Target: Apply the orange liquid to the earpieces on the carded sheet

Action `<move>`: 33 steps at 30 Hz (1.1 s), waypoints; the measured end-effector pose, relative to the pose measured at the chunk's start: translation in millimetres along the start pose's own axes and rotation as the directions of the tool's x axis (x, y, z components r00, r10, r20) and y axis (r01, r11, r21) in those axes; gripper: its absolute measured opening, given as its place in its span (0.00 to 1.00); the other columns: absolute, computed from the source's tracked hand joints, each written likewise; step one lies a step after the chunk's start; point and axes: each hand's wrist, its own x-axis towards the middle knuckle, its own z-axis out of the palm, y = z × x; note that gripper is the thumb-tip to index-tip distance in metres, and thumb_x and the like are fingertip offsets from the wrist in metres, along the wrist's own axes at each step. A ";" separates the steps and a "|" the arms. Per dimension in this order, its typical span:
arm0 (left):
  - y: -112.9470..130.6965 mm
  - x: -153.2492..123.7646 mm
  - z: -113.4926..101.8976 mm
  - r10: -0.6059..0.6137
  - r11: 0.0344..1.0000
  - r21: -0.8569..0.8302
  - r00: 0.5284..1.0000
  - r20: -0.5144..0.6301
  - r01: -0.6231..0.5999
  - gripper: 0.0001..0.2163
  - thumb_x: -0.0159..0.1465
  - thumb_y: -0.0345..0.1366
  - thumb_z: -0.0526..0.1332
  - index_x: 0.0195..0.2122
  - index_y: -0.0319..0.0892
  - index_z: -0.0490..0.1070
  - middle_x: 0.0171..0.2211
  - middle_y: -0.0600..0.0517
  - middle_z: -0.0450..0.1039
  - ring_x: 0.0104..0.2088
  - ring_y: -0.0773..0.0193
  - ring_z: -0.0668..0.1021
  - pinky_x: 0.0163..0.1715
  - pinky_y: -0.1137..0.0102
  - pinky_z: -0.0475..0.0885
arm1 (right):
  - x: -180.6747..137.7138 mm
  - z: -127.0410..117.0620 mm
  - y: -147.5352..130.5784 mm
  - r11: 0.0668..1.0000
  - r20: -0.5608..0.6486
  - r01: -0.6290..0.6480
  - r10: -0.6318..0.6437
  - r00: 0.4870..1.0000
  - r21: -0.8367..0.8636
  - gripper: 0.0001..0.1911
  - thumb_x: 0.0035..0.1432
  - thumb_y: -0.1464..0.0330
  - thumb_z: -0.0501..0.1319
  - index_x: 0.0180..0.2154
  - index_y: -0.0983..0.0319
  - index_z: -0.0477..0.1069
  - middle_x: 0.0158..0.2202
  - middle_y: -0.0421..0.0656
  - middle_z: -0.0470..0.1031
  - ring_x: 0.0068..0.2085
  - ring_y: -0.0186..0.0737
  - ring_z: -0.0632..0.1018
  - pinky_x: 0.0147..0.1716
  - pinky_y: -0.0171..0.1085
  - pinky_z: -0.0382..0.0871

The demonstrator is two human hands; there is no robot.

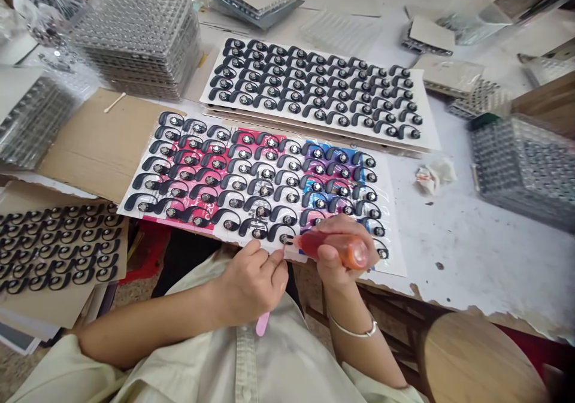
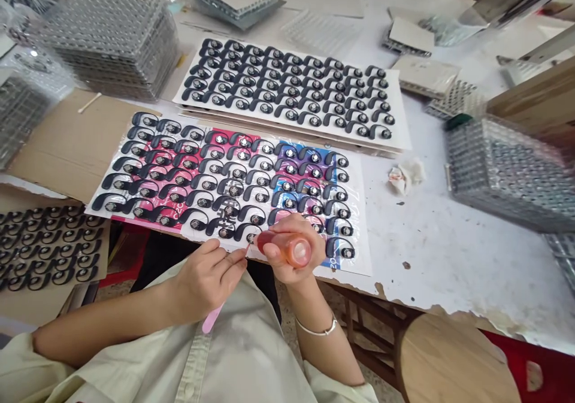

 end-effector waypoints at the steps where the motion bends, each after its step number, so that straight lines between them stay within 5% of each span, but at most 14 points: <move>1: -0.2 0.1 -0.2 -0.001 1.000 0.000 1.000 0.000 0.001 0.07 0.63 0.24 0.55 0.31 0.32 0.71 0.35 0.40 0.78 0.23 0.63 0.72 0.27 0.64 0.67 | 0.5 0.4 -0.5 1.000 0.007 0.005 -0.005 1.000 -0.009 0.12 0.52 0.60 0.64 0.34 0.61 0.70 0.26 0.41 0.71 0.25 0.37 0.71 0.24 0.40 0.66; 33: 0.6 -1.1 -0.3 -0.009 1.000 -0.012 1.000 0.020 0.009 0.06 0.64 0.25 0.55 0.33 0.32 0.71 0.36 0.39 0.78 0.26 0.62 0.74 0.27 0.65 0.66 | -4.5 1.1 0.1 0.988 0.006 0.113 -0.113 0.994 -0.109 0.14 0.52 0.60 0.65 0.38 0.60 0.69 0.27 0.39 0.74 0.24 0.36 0.73 0.23 0.39 0.68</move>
